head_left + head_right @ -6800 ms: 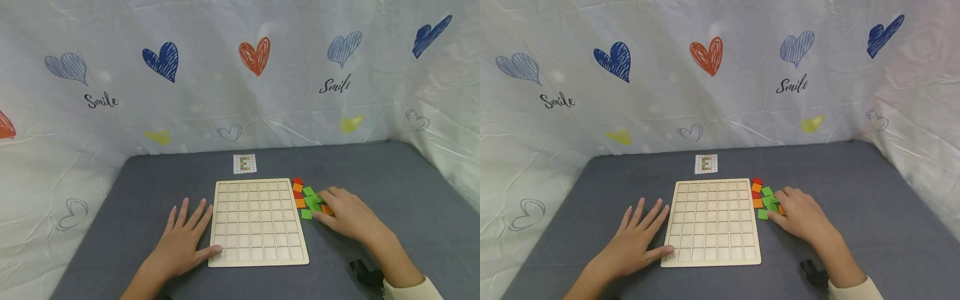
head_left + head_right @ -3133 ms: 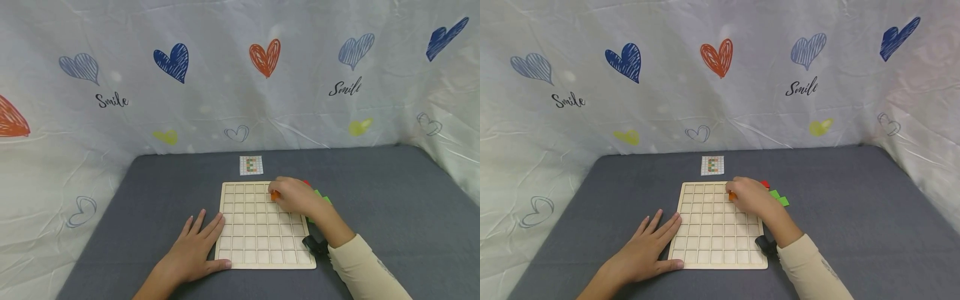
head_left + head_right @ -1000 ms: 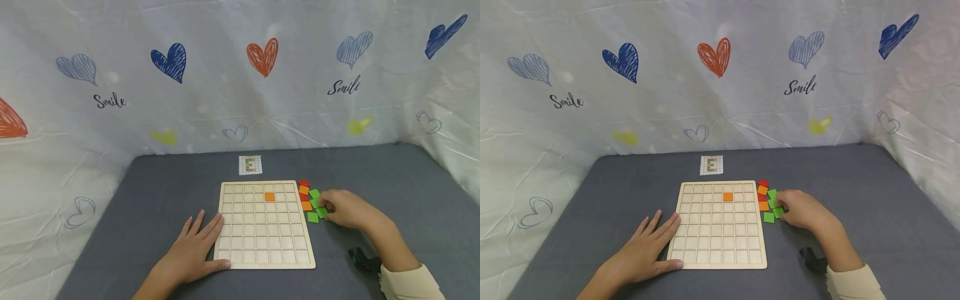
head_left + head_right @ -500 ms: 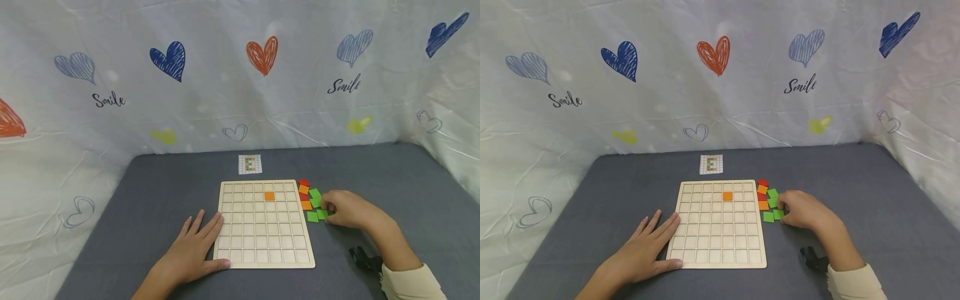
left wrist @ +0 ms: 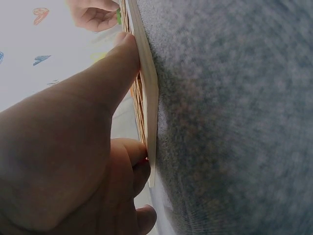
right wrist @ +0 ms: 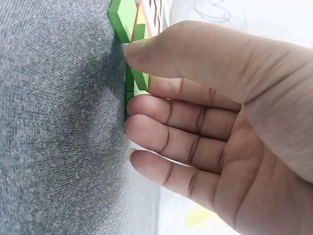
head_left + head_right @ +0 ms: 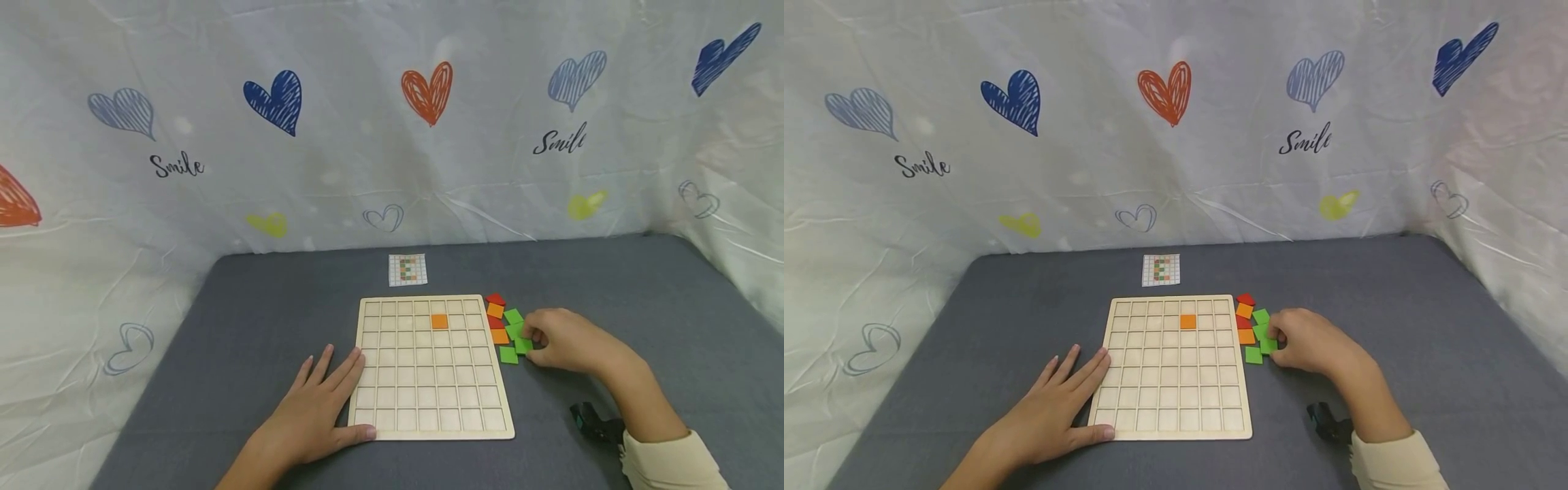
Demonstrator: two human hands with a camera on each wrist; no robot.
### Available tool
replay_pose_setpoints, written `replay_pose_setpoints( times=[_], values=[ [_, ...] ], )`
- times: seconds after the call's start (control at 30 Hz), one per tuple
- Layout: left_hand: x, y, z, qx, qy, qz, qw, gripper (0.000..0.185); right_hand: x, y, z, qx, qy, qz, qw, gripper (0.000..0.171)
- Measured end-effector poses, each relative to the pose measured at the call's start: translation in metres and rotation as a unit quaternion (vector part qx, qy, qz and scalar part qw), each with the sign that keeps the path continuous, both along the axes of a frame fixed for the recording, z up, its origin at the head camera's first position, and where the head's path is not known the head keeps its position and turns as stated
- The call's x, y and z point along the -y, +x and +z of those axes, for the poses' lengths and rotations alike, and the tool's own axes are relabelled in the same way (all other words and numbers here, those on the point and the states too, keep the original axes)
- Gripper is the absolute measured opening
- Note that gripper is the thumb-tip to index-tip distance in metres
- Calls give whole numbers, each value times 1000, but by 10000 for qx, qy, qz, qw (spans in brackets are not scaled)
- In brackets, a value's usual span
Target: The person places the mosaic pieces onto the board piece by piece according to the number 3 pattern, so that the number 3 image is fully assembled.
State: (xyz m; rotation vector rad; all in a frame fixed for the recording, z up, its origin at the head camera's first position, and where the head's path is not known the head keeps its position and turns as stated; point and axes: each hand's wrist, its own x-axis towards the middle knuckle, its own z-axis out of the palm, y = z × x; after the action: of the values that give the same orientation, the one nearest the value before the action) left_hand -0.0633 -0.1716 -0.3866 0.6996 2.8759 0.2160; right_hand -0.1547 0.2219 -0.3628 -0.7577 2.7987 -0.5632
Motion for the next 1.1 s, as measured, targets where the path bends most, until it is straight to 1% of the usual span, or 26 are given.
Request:
replay_pose_setpoints(
  times=[0.07,0.17,0.27,0.33,0.57,0.77,0.93,1.1],
  values=[
    [0,0,0,0,6,-2,10000,95,0,0,0,-20,-15,11,10000,13],
    [-1,0,1,68,35,0,10000,95,1,0,0,90,-24,-41,9999,13],
    [-1,-1,2,174,46,4,9998,95,1,0,1,125,-48,16,9999,12],
    [-2,-2,3,228,38,6,9997,95,3,-1,1,69,-42,63,9999,12],
    [-1,-1,2,156,34,8,9999,95,11,-4,4,-73,-112,180,9997,18],
    [0,1,2,144,41,8,9999,94,23,-8,10,-170,-92,186,9996,16],
    [0,1,2,117,74,16,9999,94,35,-12,11,-331,-55,404,9986,21],
    [0,1,2,109,85,2,9999,94,46,-16,12,-408,-138,476,9979,24]
  ],
)
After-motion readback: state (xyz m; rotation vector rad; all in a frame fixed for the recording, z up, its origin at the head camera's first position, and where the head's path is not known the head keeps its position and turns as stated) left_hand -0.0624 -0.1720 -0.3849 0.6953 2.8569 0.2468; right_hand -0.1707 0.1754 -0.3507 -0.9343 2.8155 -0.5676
